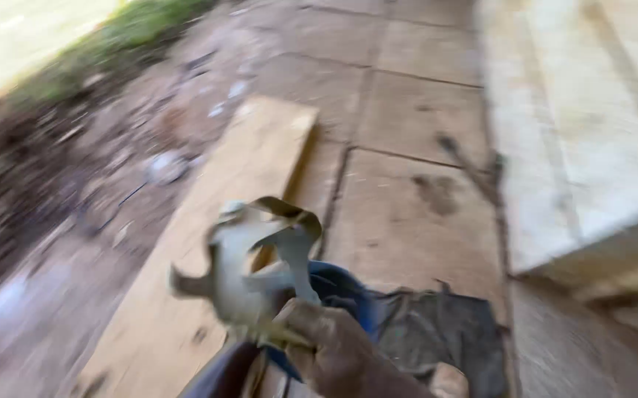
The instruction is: Cleaning a safety helmet and reassembling its internal suspension components.
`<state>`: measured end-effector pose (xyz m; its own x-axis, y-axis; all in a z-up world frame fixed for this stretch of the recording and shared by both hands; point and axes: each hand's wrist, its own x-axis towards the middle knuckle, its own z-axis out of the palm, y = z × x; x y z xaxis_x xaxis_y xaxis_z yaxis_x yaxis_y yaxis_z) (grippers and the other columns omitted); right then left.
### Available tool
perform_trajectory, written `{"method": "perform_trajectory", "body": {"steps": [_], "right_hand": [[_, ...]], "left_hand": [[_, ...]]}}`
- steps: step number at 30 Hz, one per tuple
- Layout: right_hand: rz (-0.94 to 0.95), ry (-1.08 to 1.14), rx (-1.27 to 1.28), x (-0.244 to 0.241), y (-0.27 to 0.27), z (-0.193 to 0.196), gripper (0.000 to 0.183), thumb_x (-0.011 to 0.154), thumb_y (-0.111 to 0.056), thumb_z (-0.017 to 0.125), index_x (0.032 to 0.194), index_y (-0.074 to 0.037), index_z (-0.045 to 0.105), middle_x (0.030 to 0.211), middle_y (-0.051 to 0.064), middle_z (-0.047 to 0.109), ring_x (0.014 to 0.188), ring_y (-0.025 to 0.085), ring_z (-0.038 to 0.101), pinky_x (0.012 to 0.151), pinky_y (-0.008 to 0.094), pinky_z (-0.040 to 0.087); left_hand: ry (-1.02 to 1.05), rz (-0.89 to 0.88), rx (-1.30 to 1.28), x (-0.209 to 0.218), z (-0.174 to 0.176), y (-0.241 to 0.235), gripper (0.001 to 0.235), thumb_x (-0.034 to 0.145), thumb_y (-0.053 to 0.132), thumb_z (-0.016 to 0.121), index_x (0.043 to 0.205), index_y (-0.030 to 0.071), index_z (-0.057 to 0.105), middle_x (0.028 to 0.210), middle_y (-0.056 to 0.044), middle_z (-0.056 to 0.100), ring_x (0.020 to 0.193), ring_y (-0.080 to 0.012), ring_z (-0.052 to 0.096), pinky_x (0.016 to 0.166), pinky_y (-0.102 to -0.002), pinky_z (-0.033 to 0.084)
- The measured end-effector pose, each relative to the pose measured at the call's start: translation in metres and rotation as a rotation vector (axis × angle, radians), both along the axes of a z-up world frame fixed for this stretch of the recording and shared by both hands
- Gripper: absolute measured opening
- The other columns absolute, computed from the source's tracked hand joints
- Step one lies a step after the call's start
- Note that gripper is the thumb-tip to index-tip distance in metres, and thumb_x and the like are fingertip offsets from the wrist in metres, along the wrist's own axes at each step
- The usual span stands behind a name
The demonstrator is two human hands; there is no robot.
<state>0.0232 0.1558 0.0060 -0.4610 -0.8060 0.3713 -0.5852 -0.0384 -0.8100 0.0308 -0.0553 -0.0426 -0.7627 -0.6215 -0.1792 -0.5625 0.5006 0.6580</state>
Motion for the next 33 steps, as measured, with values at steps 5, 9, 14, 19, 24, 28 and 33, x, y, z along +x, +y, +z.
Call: {"method": "perform_trajectory", "body": {"steps": [5,9,14,19,24,28,33], "right_hand": [[-0.526,-0.196,0.104,-0.082,0.047,0.004,0.017,0.093,-0.005,0.060,0.109,-0.005,0.066,0.089,0.005,0.067,0.078,0.012,0.064,0.068,0.030,0.055],[-0.764,-0.391,0.106,-0.088,0.061,0.025,0.018,0.088,-0.008,0.062,0.104,-0.006,0.071,0.077,0.005,0.067,0.066,0.011,0.060,0.060,0.032,0.052],[-0.879,-0.397,0.604,-0.104,0.068,0.026,0.031,0.095,-0.030,0.066,0.096,-0.001,0.075,0.077,0.011,0.073,0.068,0.019,0.065,0.067,0.039,0.053],[-0.543,0.077,0.795,-0.116,0.095,-0.072,0.037,0.095,-0.042,0.062,0.105,-0.008,0.075,0.087,0.011,0.074,0.078,0.022,0.070,0.078,0.042,0.054],[-0.449,-0.440,1.299,-0.091,0.071,-0.046,0.042,0.099,-0.047,0.061,0.108,-0.010,0.079,0.111,0.004,0.071,0.105,0.018,0.067,0.096,0.042,0.050],[-0.545,-0.510,1.230,-0.095,0.060,-0.009,0.044,0.095,-0.047,0.063,0.110,-0.007,0.077,0.106,0.014,0.079,0.101,0.024,0.074,0.095,0.043,0.054],[-0.553,-0.173,1.088,-0.110,0.073,-0.046,0.051,0.091,-0.057,0.061,0.118,-0.016,0.076,0.114,0.015,0.075,0.110,0.031,0.069,0.096,0.044,0.052]], "left_hand": [[0.103,0.066,-0.010,-0.047,-0.013,-0.055,0.065,0.105,0.059,0.040,0.101,0.005,0.077,0.094,-0.024,0.075,0.093,-0.0381,0.072,0.085,-0.049,0.053],[0.306,0.140,0.211,-0.058,0.017,-0.038,0.060,0.099,0.059,0.047,0.098,0.006,0.076,0.087,-0.016,0.077,0.083,-0.0265,0.071,0.078,-0.044,0.053],[0.301,0.164,0.207,-0.051,0.024,-0.045,0.059,0.104,0.057,0.048,0.092,0.005,0.074,0.077,-0.013,0.071,0.073,-0.0217,0.063,0.070,-0.041,0.050],[0.317,0.178,0.216,-0.046,0.032,-0.051,0.060,0.105,0.057,0.049,0.090,0.004,0.074,0.070,-0.010,0.067,0.065,-0.0192,0.059,0.064,-0.039,0.048],[0.258,0.127,0.241,-0.044,0.048,-0.038,0.052,0.089,0.056,0.072,0.092,0.004,0.075,0.072,-0.009,0.068,0.063,-0.0178,0.062,0.059,-0.040,0.051],[0.302,0.077,0.330,-0.046,0.044,-0.043,0.049,0.077,0.049,0.081,0.100,0.006,0.075,0.080,-0.005,0.076,0.067,-0.0156,0.071,0.062,-0.036,0.056],[0.199,-0.015,0.257,-0.036,0.010,-0.094,0.040,0.078,0.025,0.084,0.108,0.002,0.070,0.088,-0.017,0.075,0.074,-0.0255,0.071,0.066,-0.043,0.057]]}}
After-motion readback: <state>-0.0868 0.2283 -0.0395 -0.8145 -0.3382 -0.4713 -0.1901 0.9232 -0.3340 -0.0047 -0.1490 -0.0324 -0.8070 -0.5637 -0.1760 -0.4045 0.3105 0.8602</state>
